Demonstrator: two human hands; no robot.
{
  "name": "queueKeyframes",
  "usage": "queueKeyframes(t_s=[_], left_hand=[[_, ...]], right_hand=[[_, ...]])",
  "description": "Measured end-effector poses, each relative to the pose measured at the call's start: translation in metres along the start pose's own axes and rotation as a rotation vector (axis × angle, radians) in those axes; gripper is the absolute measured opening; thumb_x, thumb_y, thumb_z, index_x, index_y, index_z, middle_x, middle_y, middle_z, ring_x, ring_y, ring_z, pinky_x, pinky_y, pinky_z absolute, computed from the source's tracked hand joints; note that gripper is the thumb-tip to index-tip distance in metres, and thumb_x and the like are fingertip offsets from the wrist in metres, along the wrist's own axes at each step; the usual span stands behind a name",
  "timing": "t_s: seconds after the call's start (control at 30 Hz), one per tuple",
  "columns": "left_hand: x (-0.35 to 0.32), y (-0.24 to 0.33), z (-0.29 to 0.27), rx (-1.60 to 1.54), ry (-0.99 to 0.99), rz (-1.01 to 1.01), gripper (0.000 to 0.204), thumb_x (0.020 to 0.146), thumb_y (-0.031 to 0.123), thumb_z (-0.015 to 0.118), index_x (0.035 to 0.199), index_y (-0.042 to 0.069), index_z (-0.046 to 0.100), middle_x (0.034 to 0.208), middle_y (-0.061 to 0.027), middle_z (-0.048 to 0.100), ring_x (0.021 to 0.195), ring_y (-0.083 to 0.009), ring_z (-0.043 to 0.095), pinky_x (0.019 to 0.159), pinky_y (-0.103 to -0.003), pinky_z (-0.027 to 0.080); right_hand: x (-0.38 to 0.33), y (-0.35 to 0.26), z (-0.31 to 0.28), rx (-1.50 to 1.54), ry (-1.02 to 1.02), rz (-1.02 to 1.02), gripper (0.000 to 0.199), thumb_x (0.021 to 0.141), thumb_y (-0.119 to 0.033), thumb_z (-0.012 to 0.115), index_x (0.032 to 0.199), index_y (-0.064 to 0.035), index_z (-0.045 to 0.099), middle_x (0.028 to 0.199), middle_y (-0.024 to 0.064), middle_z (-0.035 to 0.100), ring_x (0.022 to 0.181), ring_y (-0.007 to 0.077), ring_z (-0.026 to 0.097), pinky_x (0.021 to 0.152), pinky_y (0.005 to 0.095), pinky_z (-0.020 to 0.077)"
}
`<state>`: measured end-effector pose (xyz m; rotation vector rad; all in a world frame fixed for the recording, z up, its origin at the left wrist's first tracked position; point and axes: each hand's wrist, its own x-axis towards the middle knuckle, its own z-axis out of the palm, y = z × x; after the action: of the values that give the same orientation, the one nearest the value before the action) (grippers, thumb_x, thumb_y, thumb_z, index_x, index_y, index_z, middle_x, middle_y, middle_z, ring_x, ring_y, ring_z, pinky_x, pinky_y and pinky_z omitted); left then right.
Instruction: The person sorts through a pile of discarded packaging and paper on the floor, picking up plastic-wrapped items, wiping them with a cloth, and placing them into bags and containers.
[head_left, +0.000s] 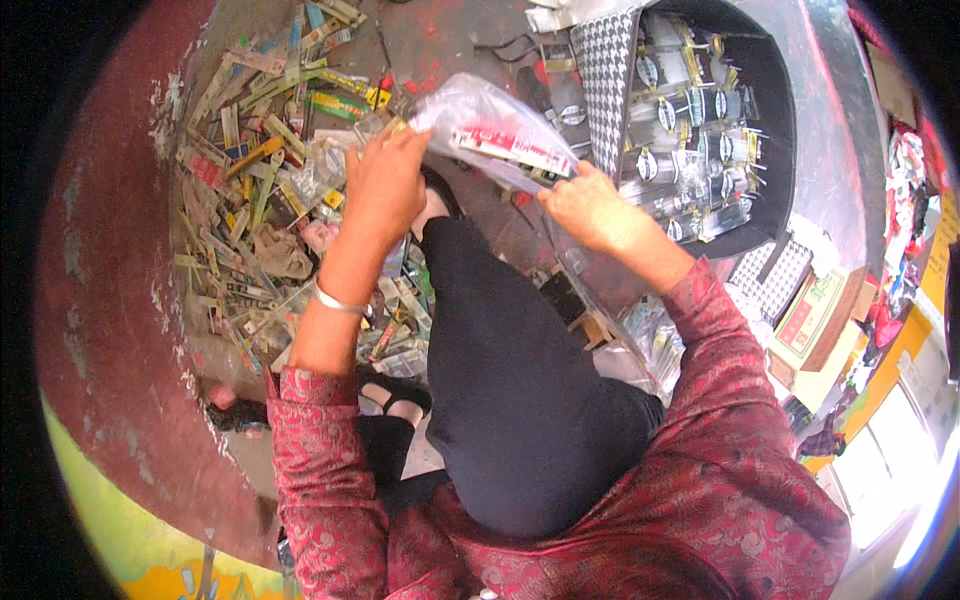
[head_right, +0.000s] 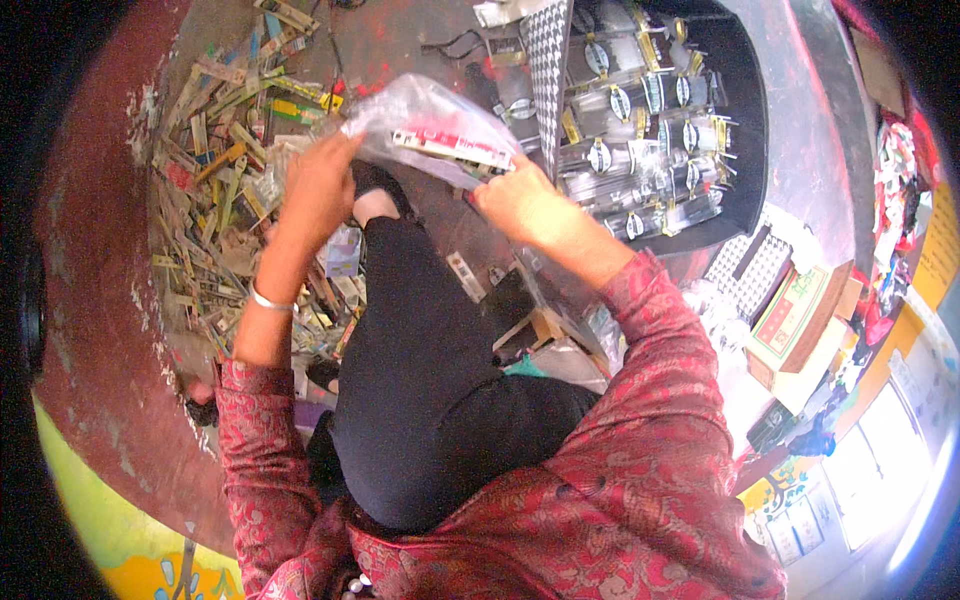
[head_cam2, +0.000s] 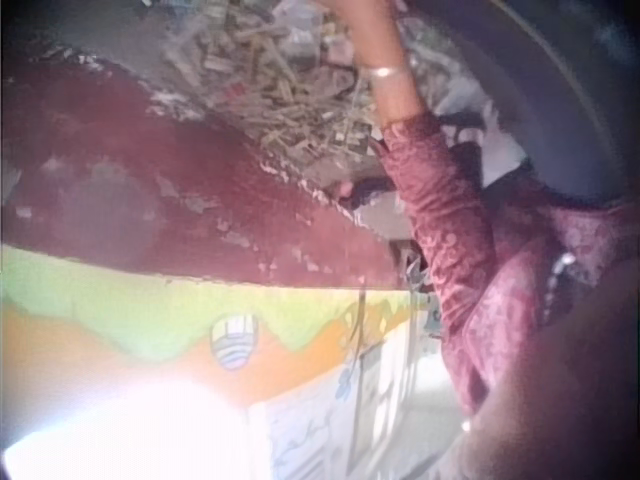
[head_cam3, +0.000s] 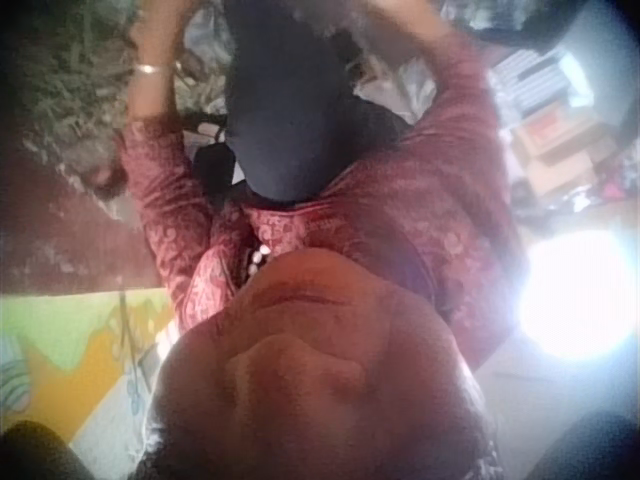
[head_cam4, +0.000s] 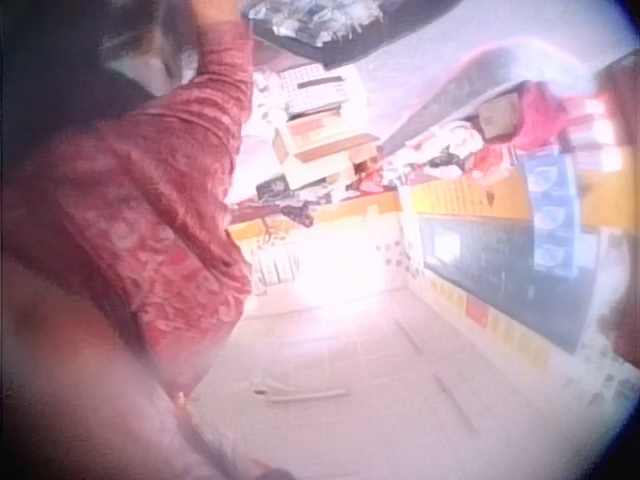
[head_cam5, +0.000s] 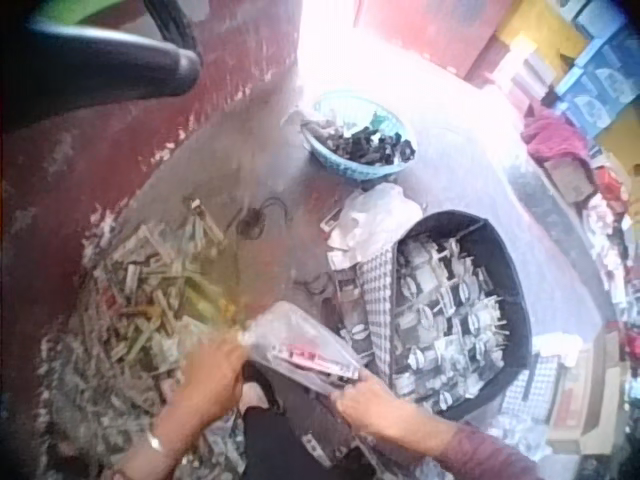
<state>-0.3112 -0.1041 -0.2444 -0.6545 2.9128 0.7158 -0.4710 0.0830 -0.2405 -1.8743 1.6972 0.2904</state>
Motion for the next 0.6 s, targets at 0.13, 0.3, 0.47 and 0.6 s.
queueKeyframes(t_s=[0.13,0.3,0.47,0.6], left_hand=[[-0.006,0.015,-0.006,-0.130,0.096,0.037,0.044,0.068,-0.007,0.048,0.111,0.000,0.050,0.116,-0.0160,0.050,0.107,-0.0331,0.047,0.093,-0.044,0.036],[0.014,0.043,-0.026,-0.350,0.166,0.044,0.050,0.067,-0.009,0.046,0.117,-0.003,0.043,0.119,-0.0228,0.046,0.106,-0.0368,0.047,0.093,-0.040,0.037],[0.016,0.059,-0.018,-0.345,0.183,0.149,0.049,0.069,-0.005,0.046,0.118,-0.003,0.043,0.119,-0.0253,0.045,0.111,-0.0370,0.043,0.095,-0.039,0.035],[0.014,0.055,-0.009,-0.265,-0.055,0.112,0.041,0.071,-0.002,0.047,0.112,-0.004,0.047,0.118,-0.0245,0.046,0.112,-0.0361,0.043,0.096,-0.039,0.035]], right_hand=[[-0.006,-0.010,-0.008,0.136,0.134,-0.044,0.008,0.069,-0.009,0.053,0.072,-0.0051,0.060,0.063,0.0103,0.059,0.066,0.0250,0.062,0.065,0.0370,0.0451],[-0.008,-0.013,-0.039,0.122,0.178,0.120,0.013,0.065,-0.003,0.054,0.078,-0.0044,0.057,0.071,0.0120,0.059,0.066,0.0285,0.060,0.065,0.0380,0.0446],[-0.011,-0.028,-0.033,0.138,0.223,0.067,0.009,0.069,-0.007,0.052,0.077,-0.0040,0.057,0.068,0.0138,0.059,0.061,0.0289,0.060,0.057,0.0388,0.0459],[0.002,-0.027,0.002,0.186,0.029,0.098,0.010,0.070,-0.008,0.052,0.077,-0.0049,0.058,0.067,0.0152,0.061,0.063,0.0297,0.062,0.059,0.0394,0.0464]])
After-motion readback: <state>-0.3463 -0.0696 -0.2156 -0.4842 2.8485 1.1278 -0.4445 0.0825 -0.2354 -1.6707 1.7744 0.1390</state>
